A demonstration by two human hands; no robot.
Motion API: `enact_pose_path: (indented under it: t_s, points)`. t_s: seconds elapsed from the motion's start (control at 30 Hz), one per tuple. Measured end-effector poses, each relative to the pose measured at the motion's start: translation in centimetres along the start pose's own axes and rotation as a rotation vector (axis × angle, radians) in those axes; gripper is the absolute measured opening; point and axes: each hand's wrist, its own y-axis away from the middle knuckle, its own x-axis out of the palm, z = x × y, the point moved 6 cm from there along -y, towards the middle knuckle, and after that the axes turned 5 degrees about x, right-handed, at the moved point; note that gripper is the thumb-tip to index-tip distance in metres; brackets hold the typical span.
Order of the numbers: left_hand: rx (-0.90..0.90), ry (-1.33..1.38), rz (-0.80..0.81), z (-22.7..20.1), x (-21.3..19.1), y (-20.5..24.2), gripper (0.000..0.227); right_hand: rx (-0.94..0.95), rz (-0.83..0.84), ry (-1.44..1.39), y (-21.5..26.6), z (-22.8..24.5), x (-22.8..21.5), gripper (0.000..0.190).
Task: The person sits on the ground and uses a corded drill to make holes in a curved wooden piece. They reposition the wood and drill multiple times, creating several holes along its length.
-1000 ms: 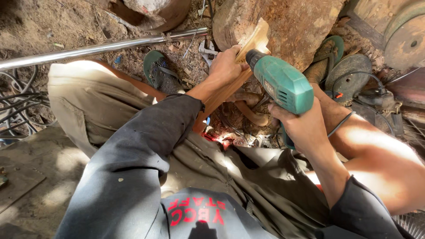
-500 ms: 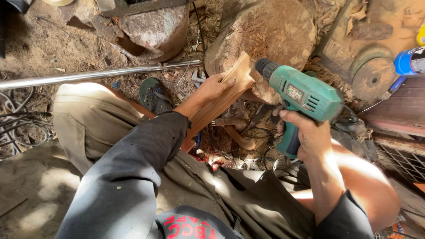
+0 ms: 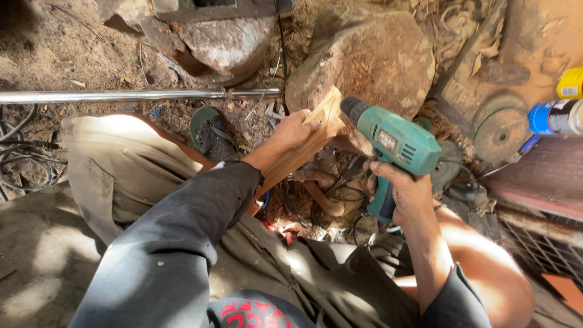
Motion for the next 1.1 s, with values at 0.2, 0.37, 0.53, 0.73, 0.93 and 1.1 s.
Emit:
enact_pose_path:
  t_s: [0.2, 0.37, 0.53, 0.73, 0.93, 1.1]
  points:
    - [0.083, 0.018, -0.056, -0.8, -0.7, -0.4, 0.039, 0.007, 0.015, -0.023, -0.3, 0.0, 0.3, 0.041]
    - [0.025, -0.035, -0.026, -1.3, -0.7, 0.0, 0.040, -0.008, 0.008, -0.037, -0.5, -0.2, 0.2, 0.045]
    - [-0.081, -0.017, 0.019, -1.7, -0.5, 0.9, 0.040, -0.016, 0.021, -0.042, -0.7, -0.6, 0.0, 0.044]
    - [-0.102, -0.015, -0.026, -2.5, -0.7, 1.9, 0.038, -0.037, 0.009, 0.009, -1.0, -0.7, 0.1, 0.041]
    - [-0.084, 0.025, -0.056, -2.9, -0.7, 1.9, 0.038, -0.018, 0.029, 0.037, -1.6, -1.1, 0.4, 0.036]
    - [-0.125, 0.020, -0.050, -2.8, -0.6, 2.0, 0.038, 0.003, -0.001, 0.048, -1.7, -1.3, 0.4, 0.036]
